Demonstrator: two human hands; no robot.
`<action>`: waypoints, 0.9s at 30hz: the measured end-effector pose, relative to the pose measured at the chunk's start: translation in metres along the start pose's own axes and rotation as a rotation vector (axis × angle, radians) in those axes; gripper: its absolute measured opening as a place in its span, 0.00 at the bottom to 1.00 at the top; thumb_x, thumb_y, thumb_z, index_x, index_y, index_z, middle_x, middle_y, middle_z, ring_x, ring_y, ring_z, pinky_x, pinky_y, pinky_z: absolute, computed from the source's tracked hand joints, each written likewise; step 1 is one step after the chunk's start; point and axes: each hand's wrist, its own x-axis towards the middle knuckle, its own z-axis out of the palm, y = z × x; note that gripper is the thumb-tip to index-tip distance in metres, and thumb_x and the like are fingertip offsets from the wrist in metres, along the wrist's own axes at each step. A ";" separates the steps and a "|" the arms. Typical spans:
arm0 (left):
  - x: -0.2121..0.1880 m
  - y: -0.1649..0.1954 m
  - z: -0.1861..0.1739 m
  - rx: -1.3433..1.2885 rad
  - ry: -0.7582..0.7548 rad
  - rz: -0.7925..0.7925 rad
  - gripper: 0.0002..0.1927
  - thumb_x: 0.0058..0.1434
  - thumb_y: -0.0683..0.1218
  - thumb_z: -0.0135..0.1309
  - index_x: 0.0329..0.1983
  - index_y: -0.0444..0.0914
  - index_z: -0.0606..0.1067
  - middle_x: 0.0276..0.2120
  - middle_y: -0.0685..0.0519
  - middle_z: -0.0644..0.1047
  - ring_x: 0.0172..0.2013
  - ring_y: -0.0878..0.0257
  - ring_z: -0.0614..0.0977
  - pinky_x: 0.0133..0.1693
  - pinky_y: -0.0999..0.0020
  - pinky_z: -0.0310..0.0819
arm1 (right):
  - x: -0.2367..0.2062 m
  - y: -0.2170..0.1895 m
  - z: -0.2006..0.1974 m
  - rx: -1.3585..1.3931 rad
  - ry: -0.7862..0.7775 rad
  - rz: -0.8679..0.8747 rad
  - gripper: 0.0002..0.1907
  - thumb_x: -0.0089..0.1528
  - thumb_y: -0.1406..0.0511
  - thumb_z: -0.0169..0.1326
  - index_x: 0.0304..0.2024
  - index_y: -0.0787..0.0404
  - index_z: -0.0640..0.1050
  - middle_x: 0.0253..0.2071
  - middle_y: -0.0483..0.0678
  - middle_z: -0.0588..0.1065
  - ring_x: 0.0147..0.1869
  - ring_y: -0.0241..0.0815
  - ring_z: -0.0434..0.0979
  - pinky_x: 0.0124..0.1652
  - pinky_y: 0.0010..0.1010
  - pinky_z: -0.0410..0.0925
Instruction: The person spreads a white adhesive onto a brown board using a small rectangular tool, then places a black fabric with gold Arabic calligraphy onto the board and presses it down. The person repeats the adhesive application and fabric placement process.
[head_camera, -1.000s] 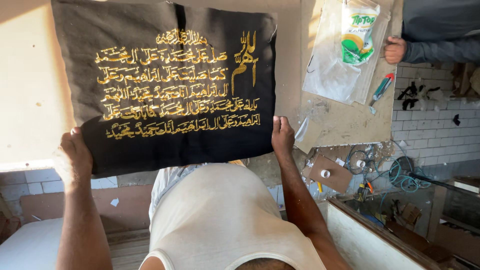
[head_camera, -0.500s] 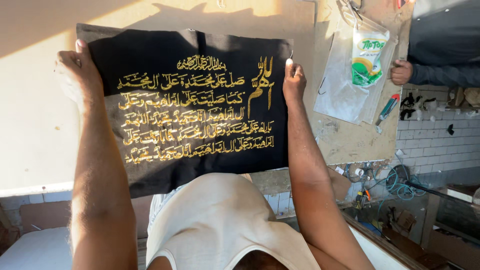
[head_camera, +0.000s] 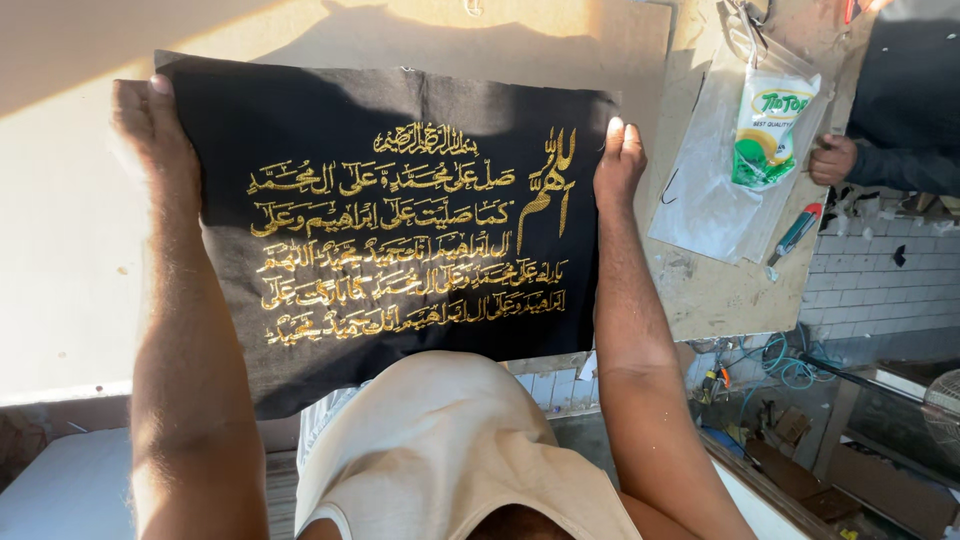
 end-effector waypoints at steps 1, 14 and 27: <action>0.001 -0.003 0.001 -0.120 -0.017 -0.043 0.12 0.83 0.46 0.50 0.43 0.36 0.71 0.33 0.54 0.75 0.32 0.68 0.72 0.36 0.69 0.70 | 0.001 0.003 0.001 0.027 -0.001 -0.010 0.22 0.74 0.56 0.49 0.34 0.67 0.71 0.26 0.51 0.70 0.31 0.43 0.65 0.35 0.39 0.65; 0.007 -0.029 0.012 -0.679 -0.131 -0.197 0.10 0.85 0.47 0.51 0.48 0.36 0.72 0.42 0.53 0.79 0.43 0.67 0.77 0.50 0.71 0.77 | 0.007 0.021 0.009 0.256 -0.076 0.226 0.24 0.72 0.50 0.50 0.43 0.66 0.77 0.37 0.42 0.74 0.44 0.33 0.72 0.48 0.29 0.69; 0.008 -0.037 0.014 -0.594 -0.078 -0.104 0.14 0.86 0.49 0.53 0.48 0.34 0.72 0.40 0.55 0.76 0.41 0.68 0.72 0.47 0.71 0.69 | -0.008 -0.027 0.014 -0.780 0.206 -0.217 0.17 0.66 0.65 0.54 0.55 0.66 0.76 0.53 0.61 0.77 0.55 0.57 0.78 0.47 0.46 0.70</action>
